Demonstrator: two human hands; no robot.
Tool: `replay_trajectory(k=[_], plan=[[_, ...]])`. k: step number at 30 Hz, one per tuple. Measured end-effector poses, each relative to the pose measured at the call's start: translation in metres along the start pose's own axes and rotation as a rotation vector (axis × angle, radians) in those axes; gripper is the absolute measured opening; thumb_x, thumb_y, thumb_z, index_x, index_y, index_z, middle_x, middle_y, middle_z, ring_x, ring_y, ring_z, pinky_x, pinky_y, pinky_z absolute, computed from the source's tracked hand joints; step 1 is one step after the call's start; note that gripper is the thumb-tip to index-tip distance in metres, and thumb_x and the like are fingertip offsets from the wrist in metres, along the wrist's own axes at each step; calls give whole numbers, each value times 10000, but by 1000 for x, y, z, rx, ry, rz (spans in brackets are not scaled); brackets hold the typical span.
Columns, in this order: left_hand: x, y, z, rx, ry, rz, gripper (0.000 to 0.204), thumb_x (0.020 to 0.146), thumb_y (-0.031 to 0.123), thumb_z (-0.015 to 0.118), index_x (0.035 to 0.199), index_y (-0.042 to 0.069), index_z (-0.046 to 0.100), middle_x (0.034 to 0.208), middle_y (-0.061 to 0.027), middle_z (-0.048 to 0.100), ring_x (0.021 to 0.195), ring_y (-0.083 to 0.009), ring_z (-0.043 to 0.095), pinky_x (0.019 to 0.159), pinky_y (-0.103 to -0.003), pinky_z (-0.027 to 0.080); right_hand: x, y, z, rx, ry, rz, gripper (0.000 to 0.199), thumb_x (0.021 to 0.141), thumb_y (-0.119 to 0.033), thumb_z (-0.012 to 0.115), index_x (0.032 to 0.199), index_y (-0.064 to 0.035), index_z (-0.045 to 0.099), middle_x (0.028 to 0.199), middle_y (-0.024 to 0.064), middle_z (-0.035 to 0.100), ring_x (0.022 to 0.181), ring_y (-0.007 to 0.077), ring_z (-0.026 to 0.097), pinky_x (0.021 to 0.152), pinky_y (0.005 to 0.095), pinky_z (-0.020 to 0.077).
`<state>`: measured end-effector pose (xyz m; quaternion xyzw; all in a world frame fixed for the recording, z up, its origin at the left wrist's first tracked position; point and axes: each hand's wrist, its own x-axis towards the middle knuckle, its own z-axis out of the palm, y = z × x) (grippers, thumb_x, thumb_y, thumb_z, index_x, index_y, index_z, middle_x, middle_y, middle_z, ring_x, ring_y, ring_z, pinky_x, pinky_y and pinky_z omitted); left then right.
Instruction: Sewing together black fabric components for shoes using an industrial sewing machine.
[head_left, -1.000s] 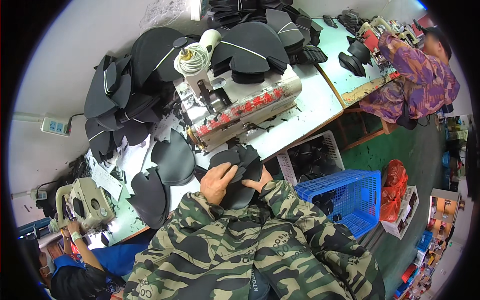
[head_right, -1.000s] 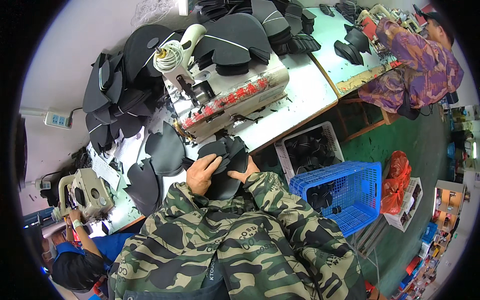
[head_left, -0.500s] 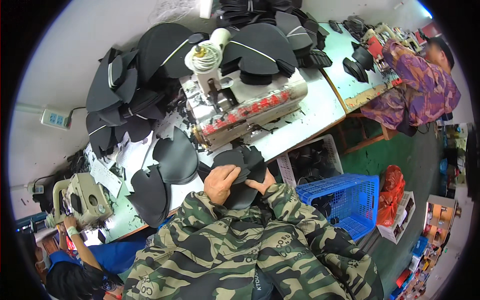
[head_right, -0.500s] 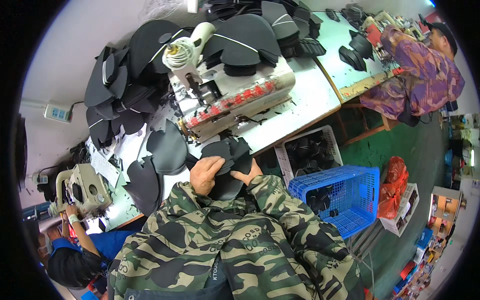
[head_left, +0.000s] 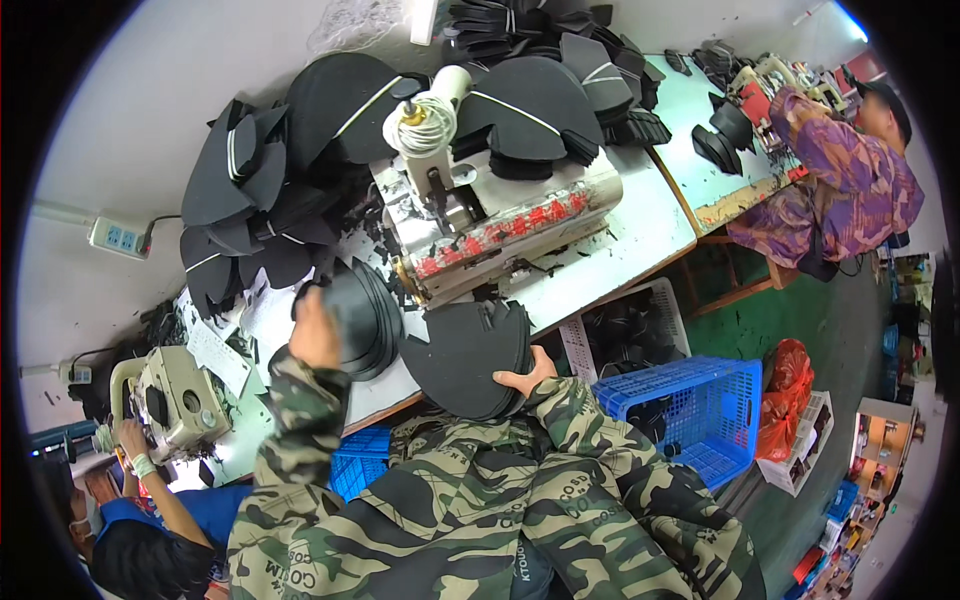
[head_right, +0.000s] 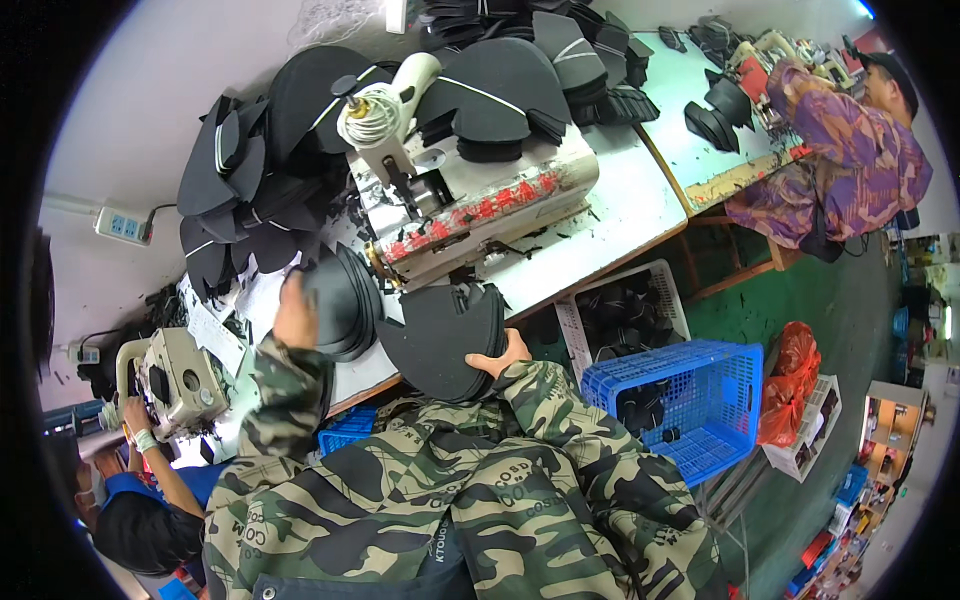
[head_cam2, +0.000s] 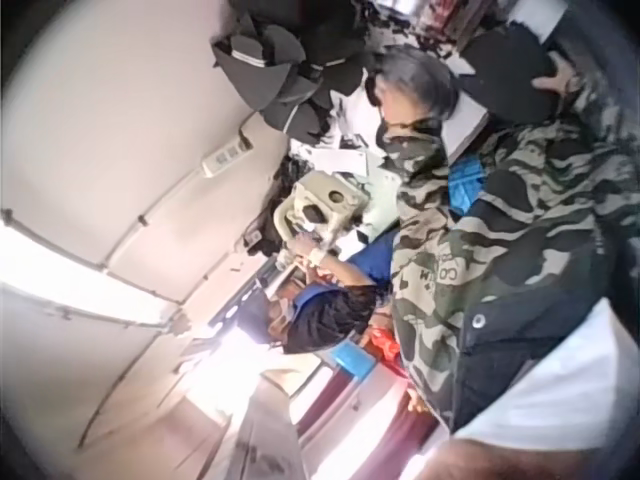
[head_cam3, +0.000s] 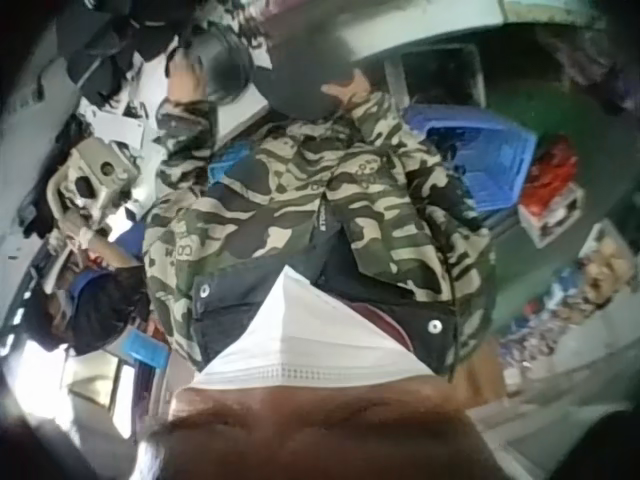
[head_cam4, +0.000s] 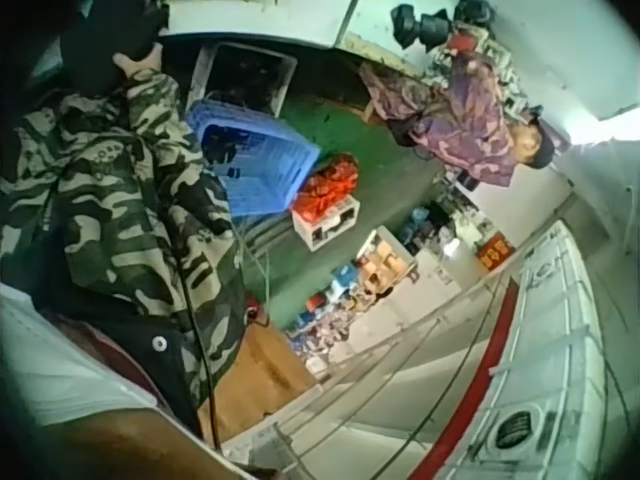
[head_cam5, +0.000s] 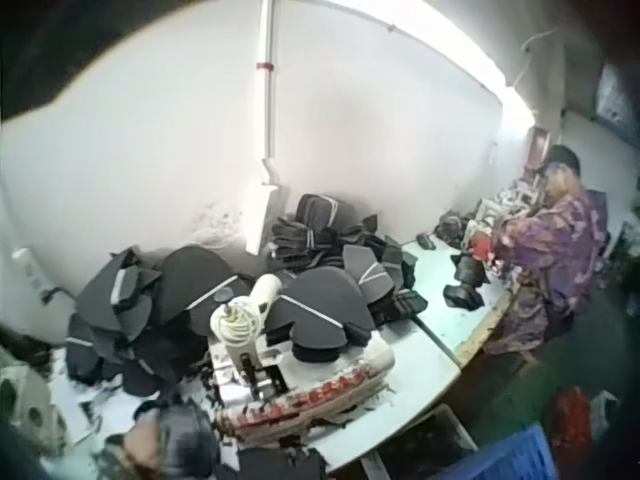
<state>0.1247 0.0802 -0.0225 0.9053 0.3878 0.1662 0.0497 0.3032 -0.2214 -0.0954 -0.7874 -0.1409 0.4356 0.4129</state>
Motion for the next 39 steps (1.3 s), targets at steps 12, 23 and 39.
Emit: replay_trajectory(k=[12,23,39], plan=[[-62,107,32,-1133,-793,-405,340,819,279,620,764,-52,565,614,-203,542,516,-345,418,525,-362,383,-18,-64,17,-232,-58,-179,1019,573,-565,737,1202,122,324,1159,295,444,1087,403,468,909,436,398],[-42,134,23,-770,-729,-77,307,819,252,620,769,-46,571,652,-200,514,553,-302,425,570,-365,378,-3,-58,4,-381,-59,-42,999,577,-522,733,1196,155,335,1102,303,494,1034,405,518,884,423,433],[-96,-124,-92,-1080,-68,-594,226,814,83,628,999,-29,564,913,-85,622,814,-145,580,705,-260,458,17,6,-11,53,-17,-87,722,676,-345,735,1183,74,438,1100,231,554,1008,310,558,867,390,442]])
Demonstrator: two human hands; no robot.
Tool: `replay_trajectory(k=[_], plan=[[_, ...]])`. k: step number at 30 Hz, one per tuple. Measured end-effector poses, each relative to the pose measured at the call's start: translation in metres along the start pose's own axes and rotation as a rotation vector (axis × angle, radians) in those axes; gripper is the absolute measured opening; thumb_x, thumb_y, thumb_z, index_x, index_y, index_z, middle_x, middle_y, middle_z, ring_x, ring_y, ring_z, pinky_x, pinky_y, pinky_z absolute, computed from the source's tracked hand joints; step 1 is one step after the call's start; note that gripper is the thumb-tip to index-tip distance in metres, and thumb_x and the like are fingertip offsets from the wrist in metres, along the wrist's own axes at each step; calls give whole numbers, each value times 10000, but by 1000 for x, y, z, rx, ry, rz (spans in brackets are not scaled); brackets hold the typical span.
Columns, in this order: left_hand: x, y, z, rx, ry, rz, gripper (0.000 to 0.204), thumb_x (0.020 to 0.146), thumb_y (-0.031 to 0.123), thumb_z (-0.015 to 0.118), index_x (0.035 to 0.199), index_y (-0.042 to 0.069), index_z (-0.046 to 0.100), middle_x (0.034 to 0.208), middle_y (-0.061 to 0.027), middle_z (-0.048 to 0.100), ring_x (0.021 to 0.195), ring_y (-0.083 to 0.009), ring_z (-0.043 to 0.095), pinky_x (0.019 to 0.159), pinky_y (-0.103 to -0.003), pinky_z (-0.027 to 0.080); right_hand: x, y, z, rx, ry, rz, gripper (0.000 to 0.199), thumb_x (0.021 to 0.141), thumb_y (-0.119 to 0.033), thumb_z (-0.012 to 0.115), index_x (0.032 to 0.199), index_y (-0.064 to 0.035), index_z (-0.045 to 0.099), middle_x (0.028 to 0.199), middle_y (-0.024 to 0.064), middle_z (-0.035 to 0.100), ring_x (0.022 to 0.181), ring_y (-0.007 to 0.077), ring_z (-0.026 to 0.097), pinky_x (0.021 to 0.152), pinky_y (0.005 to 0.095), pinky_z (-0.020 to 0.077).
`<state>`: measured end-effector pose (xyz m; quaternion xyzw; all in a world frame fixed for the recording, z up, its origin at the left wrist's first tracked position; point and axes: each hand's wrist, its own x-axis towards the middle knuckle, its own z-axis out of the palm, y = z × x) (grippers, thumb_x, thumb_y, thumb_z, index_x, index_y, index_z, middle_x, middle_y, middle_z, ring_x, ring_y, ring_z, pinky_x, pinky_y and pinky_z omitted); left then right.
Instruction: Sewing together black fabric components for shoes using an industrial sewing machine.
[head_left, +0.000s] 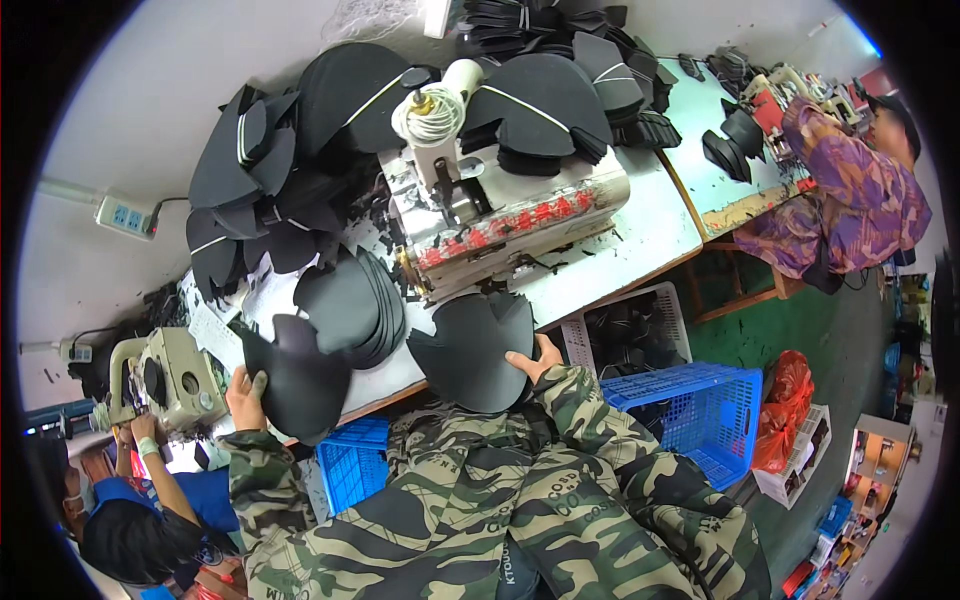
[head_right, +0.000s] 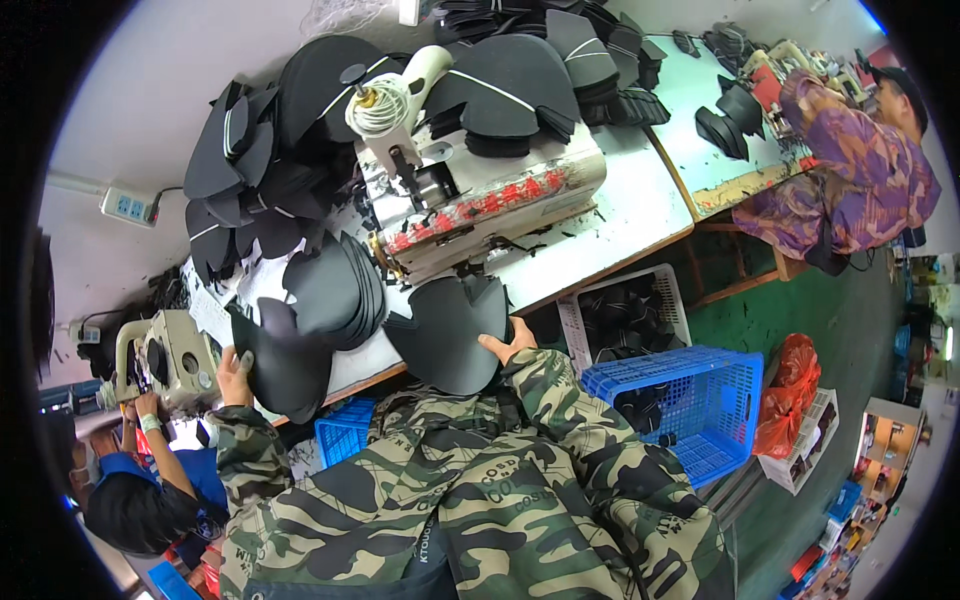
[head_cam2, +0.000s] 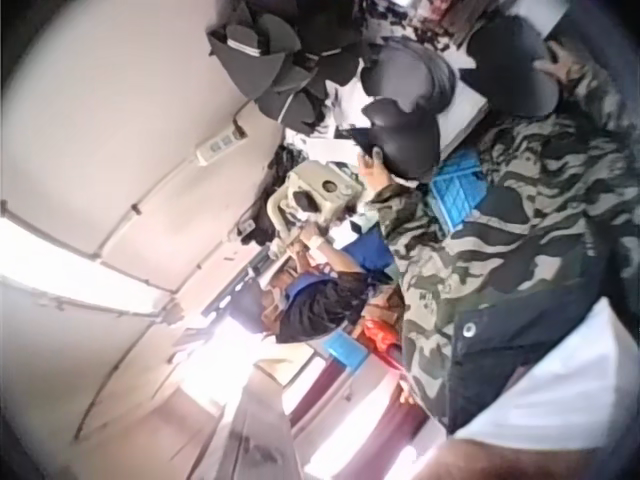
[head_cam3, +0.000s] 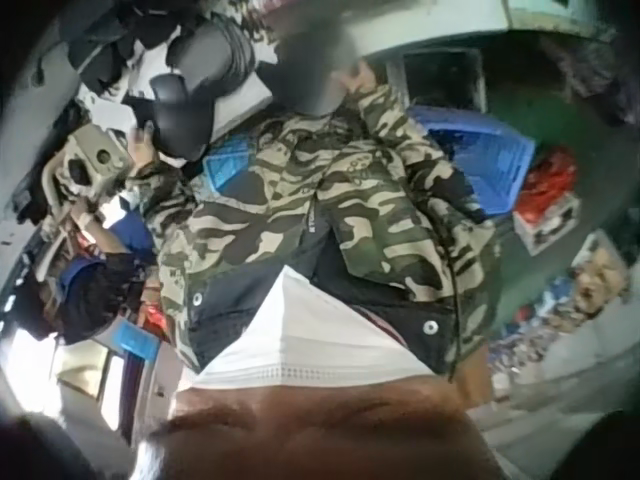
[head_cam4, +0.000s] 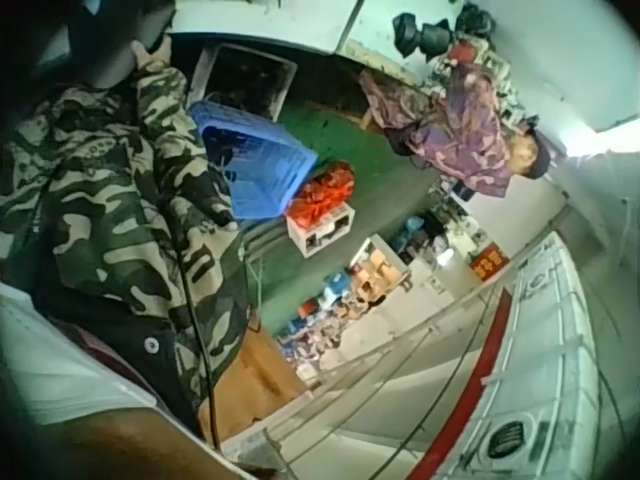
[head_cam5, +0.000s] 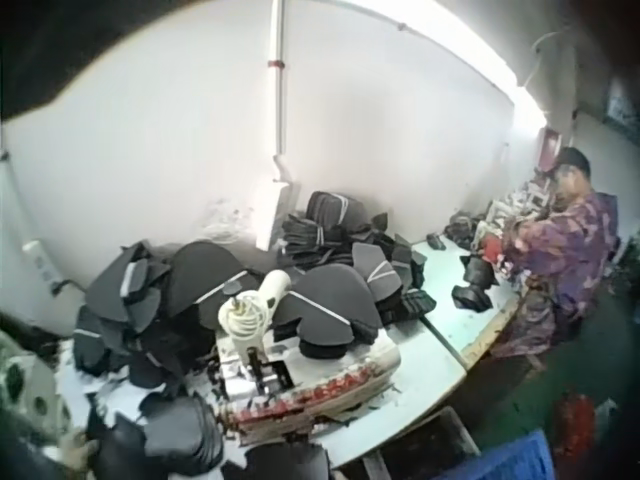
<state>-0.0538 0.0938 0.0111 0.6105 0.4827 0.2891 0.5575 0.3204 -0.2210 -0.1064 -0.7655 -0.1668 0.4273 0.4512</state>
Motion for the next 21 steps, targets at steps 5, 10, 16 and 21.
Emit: replay_trajectory(k=[5,10,16,21], plan=[[-12,-131,-73,1009,240,-98,378,825,135,579,1160,-9,482,969,-221,607,878,-338,598,778,-357,460,9,17,3,-79,5,36,720,618,-279,750,1156,83,436,1040,218,569,942,296,576,830,376,461],[-27,-8,90,842,51,53,346,852,117,502,1190,47,479,919,-184,625,858,-345,609,736,-388,483,5,11,0,-67,-11,57,676,613,-220,726,1149,77,440,1025,199,574,941,265,570,818,356,458],[-22,7,263,972,-380,612,408,763,186,632,1136,65,523,1111,-113,543,969,-294,527,791,-370,454,2,15,8,-77,7,12,668,605,-235,727,1142,57,457,1026,197,574,942,280,569,826,363,452],[-24,4,291,936,-367,494,478,649,135,729,1073,59,521,955,-112,522,931,-303,512,753,-380,442,-1,25,6,-7,21,48,702,623,-268,721,1185,40,435,1058,211,568,967,298,566,848,361,443]])
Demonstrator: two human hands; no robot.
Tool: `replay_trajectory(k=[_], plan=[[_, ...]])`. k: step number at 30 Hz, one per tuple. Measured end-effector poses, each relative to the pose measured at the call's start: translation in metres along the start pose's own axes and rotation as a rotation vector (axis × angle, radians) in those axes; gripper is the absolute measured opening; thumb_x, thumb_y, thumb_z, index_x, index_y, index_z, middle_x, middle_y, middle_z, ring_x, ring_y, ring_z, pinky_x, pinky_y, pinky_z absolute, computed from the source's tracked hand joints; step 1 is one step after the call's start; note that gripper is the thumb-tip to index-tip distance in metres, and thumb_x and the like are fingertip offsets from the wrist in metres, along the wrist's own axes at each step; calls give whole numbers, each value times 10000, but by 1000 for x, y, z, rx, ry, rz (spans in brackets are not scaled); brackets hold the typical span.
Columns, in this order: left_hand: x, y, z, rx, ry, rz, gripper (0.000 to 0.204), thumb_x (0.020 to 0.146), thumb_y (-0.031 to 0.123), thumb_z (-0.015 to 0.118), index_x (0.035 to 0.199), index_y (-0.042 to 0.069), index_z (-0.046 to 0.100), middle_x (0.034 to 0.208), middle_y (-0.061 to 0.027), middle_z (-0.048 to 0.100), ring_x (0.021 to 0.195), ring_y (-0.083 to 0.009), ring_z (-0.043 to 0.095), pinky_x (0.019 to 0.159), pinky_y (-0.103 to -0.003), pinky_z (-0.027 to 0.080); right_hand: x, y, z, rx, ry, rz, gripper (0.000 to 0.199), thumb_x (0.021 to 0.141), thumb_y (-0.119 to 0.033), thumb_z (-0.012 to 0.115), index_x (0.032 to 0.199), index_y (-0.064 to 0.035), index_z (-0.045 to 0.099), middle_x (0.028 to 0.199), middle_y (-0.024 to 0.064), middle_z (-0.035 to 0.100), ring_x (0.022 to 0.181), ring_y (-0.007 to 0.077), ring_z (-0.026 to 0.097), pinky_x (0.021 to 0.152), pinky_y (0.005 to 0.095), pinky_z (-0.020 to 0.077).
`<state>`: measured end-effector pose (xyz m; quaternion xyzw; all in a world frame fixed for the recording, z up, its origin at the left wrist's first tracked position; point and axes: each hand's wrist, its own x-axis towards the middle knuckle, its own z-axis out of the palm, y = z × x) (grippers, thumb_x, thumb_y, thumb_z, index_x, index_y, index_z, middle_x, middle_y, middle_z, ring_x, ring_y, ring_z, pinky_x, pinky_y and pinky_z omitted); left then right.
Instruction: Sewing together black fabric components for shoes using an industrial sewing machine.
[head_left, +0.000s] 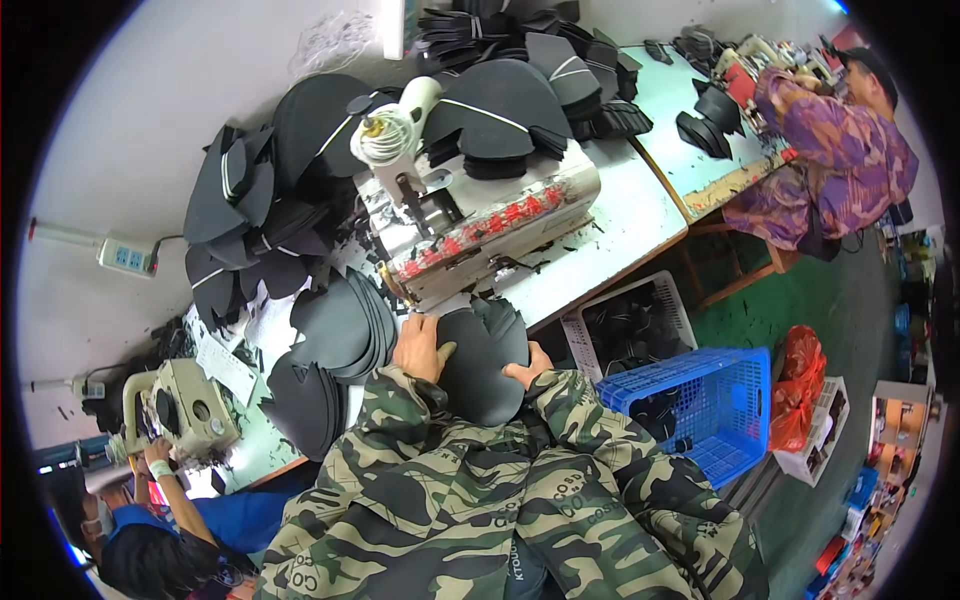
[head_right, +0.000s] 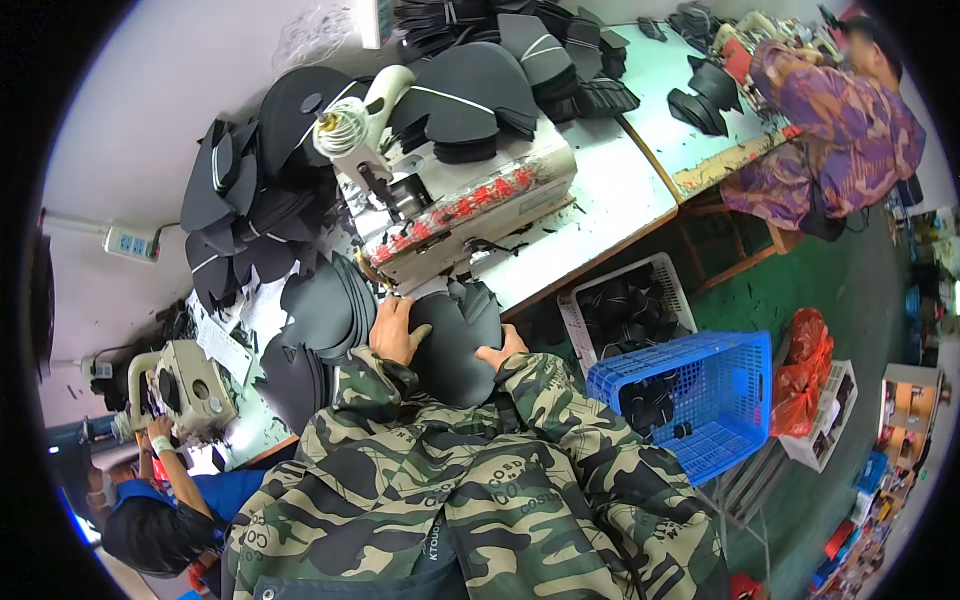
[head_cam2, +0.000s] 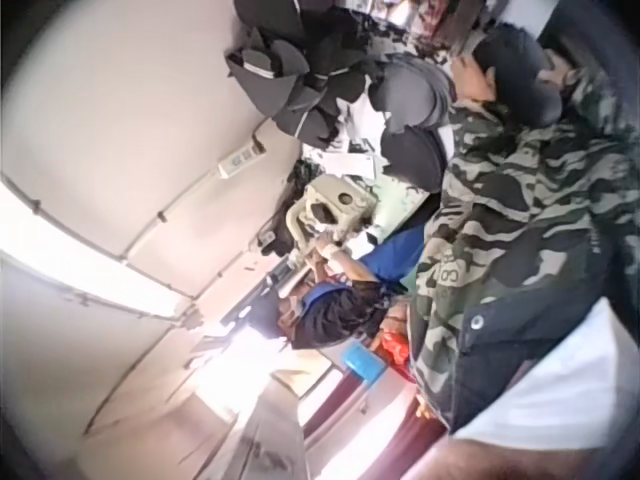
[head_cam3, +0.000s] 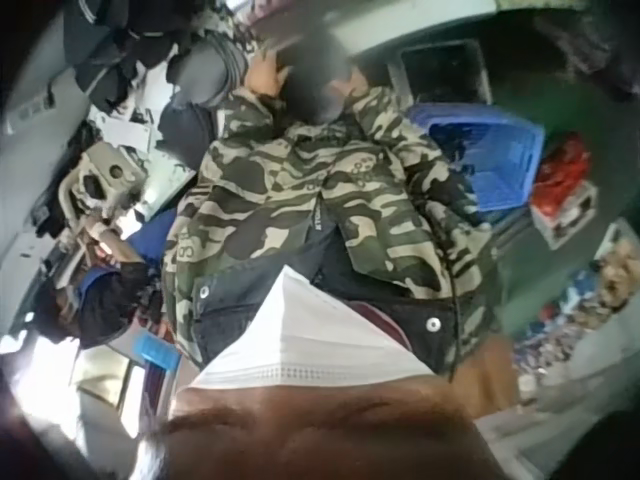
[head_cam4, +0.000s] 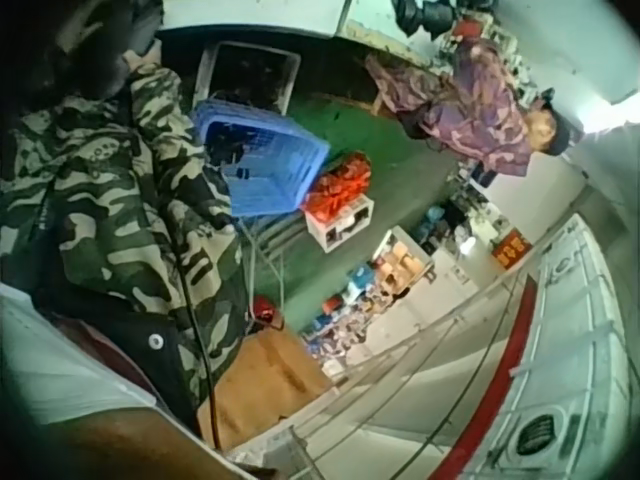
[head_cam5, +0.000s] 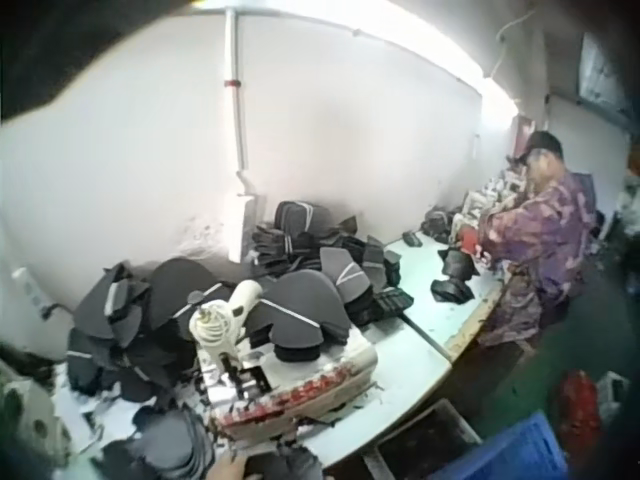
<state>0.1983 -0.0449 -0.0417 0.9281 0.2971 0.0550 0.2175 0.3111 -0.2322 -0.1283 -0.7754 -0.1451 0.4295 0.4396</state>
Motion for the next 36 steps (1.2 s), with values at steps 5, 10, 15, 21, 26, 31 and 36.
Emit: replay_trajectory(k=[5,10,15,21,26,31,36], plan=[[-1,5,4,-99,52,68,375,655,77,714,964,51,504,899,-124,531,870,-326,533,731,-386,438,1,4,3,-7,36,20,684,619,-280,723,1157,47,456,1040,205,574,960,286,567,841,363,444],[-12,3,-2,-250,31,107,397,707,46,649,1076,48,501,994,-179,582,915,-366,558,760,-412,453,-1,-1,5,34,20,2,700,648,-366,730,1138,63,474,1023,202,582,956,275,570,834,362,449],[5,-37,-141,-391,28,-4,359,739,12,593,1091,17,524,959,-136,590,916,-264,585,828,-331,440,-5,0,-7,119,-26,103,793,651,-442,733,1168,95,463,1067,228,572,977,315,570,844,379,458],[-3,-204,-121,-53,-40,-143,388,774,19,573,1152,4,484,990,-169,597,951,-278,582,810,-319,447,1,-6,3,48,-54,58,682,653,-385,746,1083,101,536,1027,223,599,936,292,595,830,368,472],[-21,-61,-55,-396,-255,-75,280,822,161,547,1051,3,567,759,-185,619,646,-334,614,588,-396,489,-38,-84,3,-164,84,-32,545,652,-339,754,999,42,578,924,190,633,851,293,627,757,360,484],[-27,23,-11,-356,-148,-92,242,848,235,549,894,2,593,742,-192,594,724,-374,594,658,-412,464,-39,-97,19,-284,-24,-246,734,571,-419,784,1057,54,504,955,260,596,913,380,593,773,404,476],[-21,3,8,-602,-199,-66,287,797,265,606,859,-12,647,818,-181,626,692,-341,612,658,-387,473,-22,-75,20,-390,-72,-121,801,568,-490,773,1042,87,483,973,270,578,933,386,580,801,419,466]])
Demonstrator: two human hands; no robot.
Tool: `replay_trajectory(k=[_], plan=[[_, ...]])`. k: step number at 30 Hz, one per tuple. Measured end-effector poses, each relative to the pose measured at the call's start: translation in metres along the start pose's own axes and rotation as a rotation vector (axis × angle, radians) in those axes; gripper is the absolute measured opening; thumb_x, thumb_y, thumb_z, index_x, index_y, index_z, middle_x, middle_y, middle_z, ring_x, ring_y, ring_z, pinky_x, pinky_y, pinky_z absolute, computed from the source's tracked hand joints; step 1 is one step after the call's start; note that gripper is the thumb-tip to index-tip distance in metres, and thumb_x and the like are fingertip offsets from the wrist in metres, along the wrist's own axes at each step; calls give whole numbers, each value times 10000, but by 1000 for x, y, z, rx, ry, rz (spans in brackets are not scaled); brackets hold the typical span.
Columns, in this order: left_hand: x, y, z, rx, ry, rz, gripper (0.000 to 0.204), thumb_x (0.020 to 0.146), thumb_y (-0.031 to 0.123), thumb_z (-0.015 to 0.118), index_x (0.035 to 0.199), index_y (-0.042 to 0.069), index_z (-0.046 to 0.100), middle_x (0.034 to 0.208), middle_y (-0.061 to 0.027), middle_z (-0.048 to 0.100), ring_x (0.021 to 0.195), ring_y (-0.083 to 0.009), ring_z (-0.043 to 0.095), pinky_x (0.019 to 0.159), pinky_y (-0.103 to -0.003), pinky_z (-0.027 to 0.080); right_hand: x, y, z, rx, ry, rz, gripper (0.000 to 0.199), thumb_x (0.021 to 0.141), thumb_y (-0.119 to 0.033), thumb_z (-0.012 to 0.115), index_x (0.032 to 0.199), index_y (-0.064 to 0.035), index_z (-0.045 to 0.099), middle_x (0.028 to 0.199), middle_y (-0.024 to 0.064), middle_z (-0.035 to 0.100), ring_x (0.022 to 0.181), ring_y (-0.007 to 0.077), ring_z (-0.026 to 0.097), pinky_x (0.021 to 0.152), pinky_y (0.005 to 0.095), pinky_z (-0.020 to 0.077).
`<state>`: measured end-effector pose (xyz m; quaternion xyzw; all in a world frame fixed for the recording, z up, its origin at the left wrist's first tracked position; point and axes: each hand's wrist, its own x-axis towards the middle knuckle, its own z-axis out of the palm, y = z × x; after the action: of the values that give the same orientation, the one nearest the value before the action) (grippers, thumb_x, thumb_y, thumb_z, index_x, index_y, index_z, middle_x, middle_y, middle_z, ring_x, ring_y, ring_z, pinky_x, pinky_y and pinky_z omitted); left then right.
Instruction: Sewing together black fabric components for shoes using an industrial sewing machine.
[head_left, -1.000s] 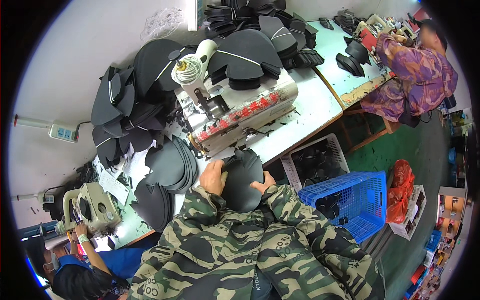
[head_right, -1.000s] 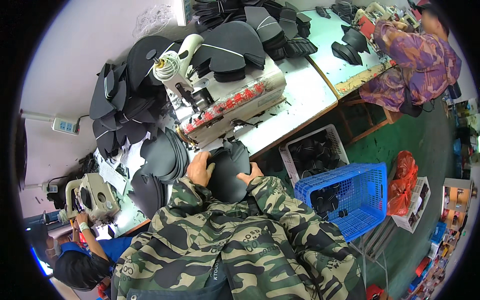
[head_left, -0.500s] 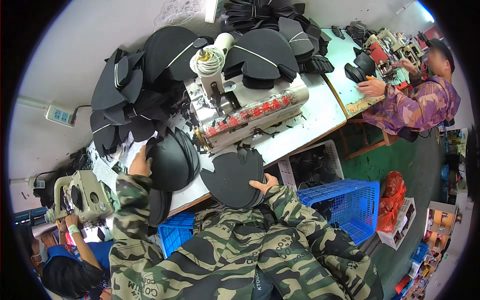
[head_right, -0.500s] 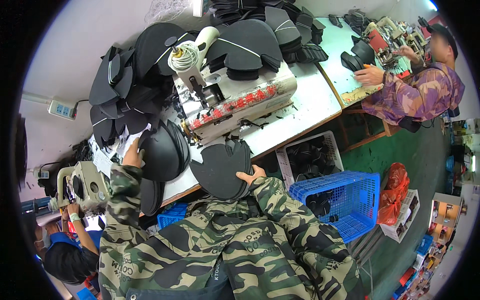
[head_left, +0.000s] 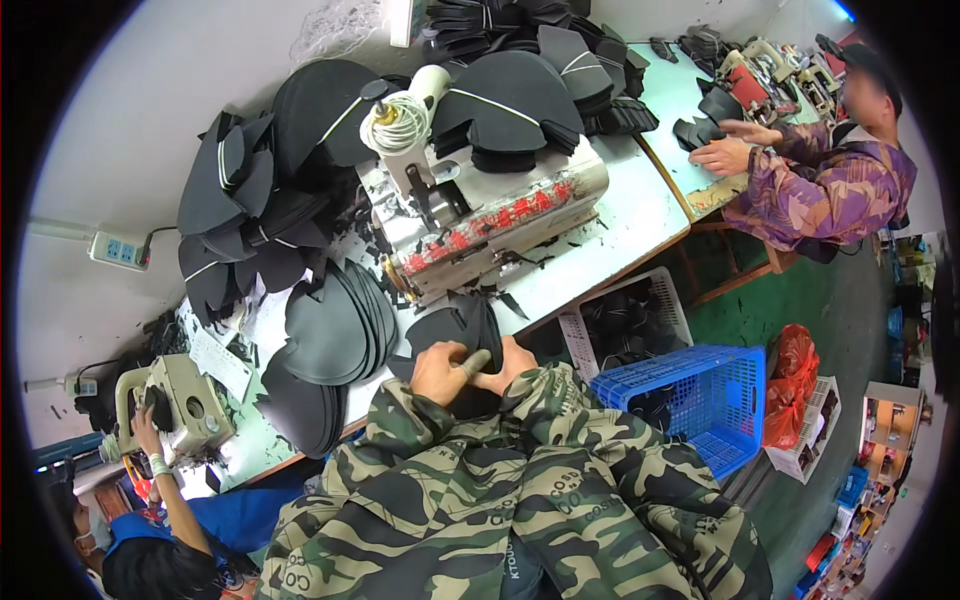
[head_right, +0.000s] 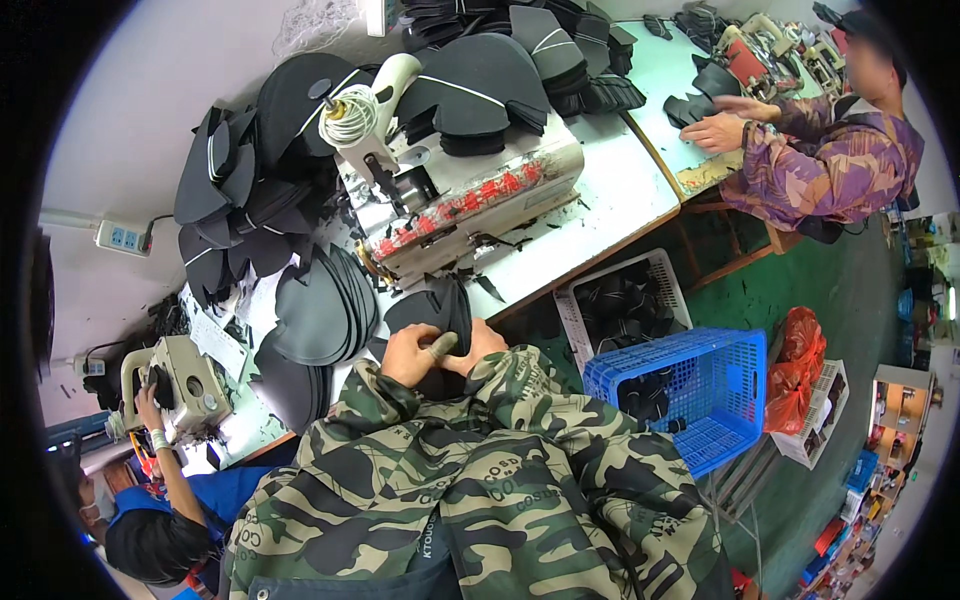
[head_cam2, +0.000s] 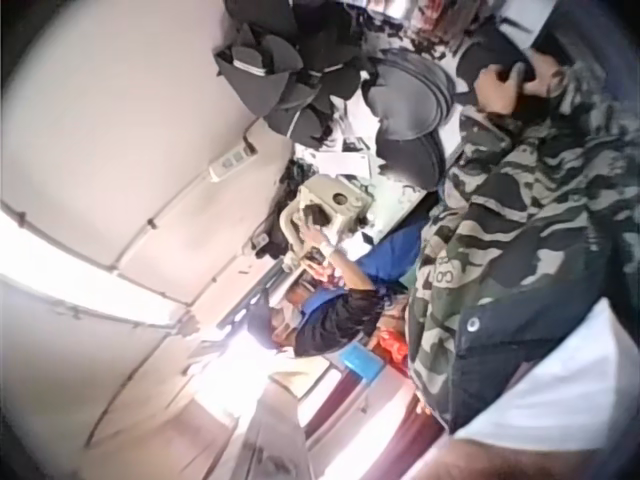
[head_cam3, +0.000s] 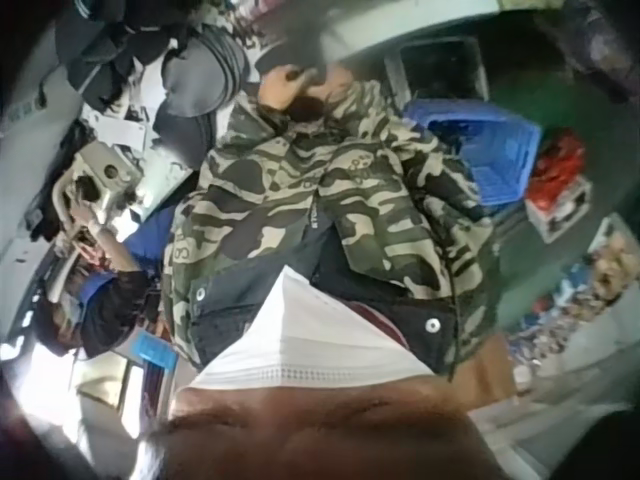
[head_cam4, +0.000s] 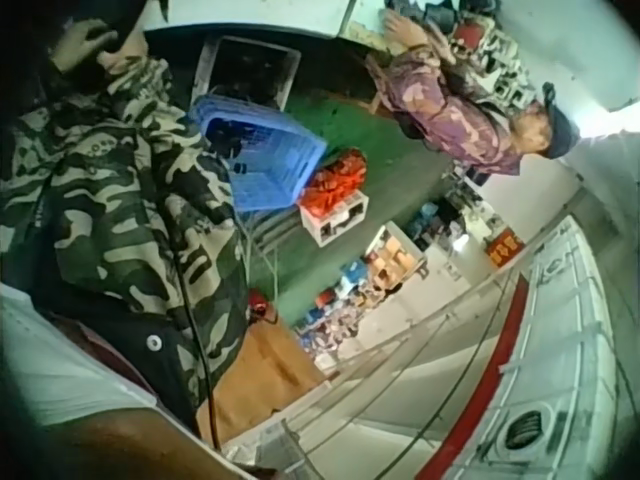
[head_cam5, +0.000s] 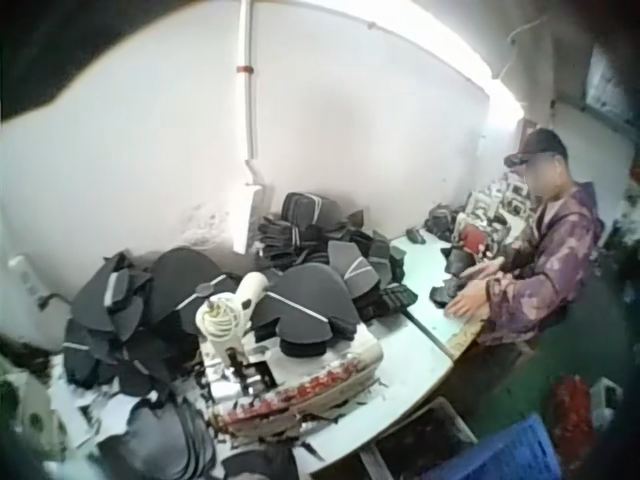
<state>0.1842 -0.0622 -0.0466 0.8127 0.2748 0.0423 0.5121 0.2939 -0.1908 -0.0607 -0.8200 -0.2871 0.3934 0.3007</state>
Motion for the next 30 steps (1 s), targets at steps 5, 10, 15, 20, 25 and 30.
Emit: replay_trajectory(k=[5,10,15,20,25,30], plan=[[10,7,-2,75,-2,-184,319,721,275,674,779,-38,647,702,-195,627,690,-355,617,635,-408,468,-4,-7,-4,-8,7,-88,747,570,-466,782,1031,55,513,975,261,588,942,382,580,813,399,462],[21,-13,-13,141,-85,-173,245,764,195,639,732,-46,611,610,-114,576,548,-207,540,539,-357,409,1,-10,-13,42,-57,-6,856,588,-547,742,1106,90,495,1034,286,564,982,391,561,841,410,453],[24,-11,-18,-345,-252,-304,210,843,145,599,693,-3,601,558,35,479,505,-54,380,470,-257,309,20,-2,-11,-123,-118,139,958,602,-632,680,1125,146,484,1095,314,532,1017,399,544,879,418,438],[23,-12,-14,-275,-193,-260,194,794,132,638,698,-34,610,527,5,478,491,-74,361,456,-287,279,21,8,-4,-124,-64,119,826,598,-605,691,1042,82,572,1017,280,584,954,389,577,832,398,460],[22,-20,15,-28,-24,-55,303,635,125,699,894,-5,613,700,-117,622,621,-188,613,601,-302,481,20,16,-9,-57,-90,60,498,627,-333,686,975,16,613,909,213,634,898,355,602,775,400,476],[4,-1,-14,-120,146,-102,345,586,150,674,905,26,630,750,-131,636,710,-230,623,670,-322,483,22,47,10,233,-13,-48,505,665,-251,746,1056,23,583,942,162,646,870,252,622,805,351,472]])
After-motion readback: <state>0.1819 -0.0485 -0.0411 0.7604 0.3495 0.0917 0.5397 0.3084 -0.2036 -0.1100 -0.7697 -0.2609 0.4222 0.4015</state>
